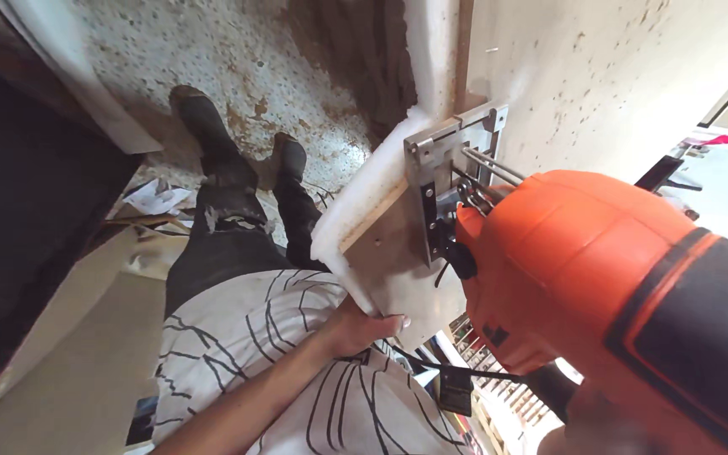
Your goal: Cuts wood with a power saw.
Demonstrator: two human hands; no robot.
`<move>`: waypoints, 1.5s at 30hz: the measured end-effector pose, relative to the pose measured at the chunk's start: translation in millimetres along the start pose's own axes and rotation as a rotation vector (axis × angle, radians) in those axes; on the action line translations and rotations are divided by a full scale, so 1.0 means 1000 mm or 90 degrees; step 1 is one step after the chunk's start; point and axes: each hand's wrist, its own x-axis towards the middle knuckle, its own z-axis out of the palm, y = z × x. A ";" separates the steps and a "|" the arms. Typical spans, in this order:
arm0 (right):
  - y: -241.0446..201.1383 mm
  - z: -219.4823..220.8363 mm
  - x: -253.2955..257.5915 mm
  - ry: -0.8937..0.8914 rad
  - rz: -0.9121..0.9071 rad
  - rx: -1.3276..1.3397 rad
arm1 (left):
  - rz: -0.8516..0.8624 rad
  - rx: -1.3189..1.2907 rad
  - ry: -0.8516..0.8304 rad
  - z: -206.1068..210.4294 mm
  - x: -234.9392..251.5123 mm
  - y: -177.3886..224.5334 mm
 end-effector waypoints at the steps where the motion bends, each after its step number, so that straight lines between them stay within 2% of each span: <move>1: -0.001 -0.001 0.001 -0.008 0.000 -0.007 | -0.001 -0.003 -0.003 0.000 0.000 -0.001; 10: -0.032 0.009 -0.010 0.074 0.018 -0.178 | -0.008 0.023 -0.058 -0.003 0.003 0.003; 15: -0.013 0.016 -0.007 0.096 -0.063 -0.141 | -0.021 0.018 -0.072 -0.005 0.003 0.008; 21: -0.039 0.014 -0.005 0.080 -0.027 -0.256 | -0.029 0.022 -0.085 -0.005 0.004 0.013; 25: -0.038 0.014 -0.002 0.083 -0.081 -0.233 | -0.032 0.031 -0.093 -0.007 0.005 0.014; 27: -0.044 0.034 0.009 0.111 -0.124 -0.214 | -0.031 0.028 -0.099 -0.007 0.005 0.015; 29: -0.063 0.070 0.024 0.169 -0.118 -0.222 | -0.046 0.027 -0.090 -0.006 0.005 0.016; 32: -0.068 0.093 0.036 0.207 -0.125 -0.178 | -0.074 0.001 -0.050 0.001 0.003 0.020; 34: -0.052 0.078 0.031 0.177 -0.169 -0.170 | -0.062 0.000 -0.036 0.004 0.002 0.018; 38: -0.043 0.063 0.031 0.256 -0.223 -0.193 | -0.068 -0.035 -0.043 0.006 0.004 0.018; 40: -0.044 0.055 0.036 0.230 -0.232 -0.186 | -0.092 -0.073 -0.040 0.007 0.004 0.018; 43: -0.048 0.046 0.050 0.097 -0.255 -0.164 | -0.104 -0.125 0.004 0.014 -0.002 0.019; 45: -0.060 0.054 0.058 0.051 -0.315 -0.143 | -0.099 -0.141 0.041 0.021 0.000 0.022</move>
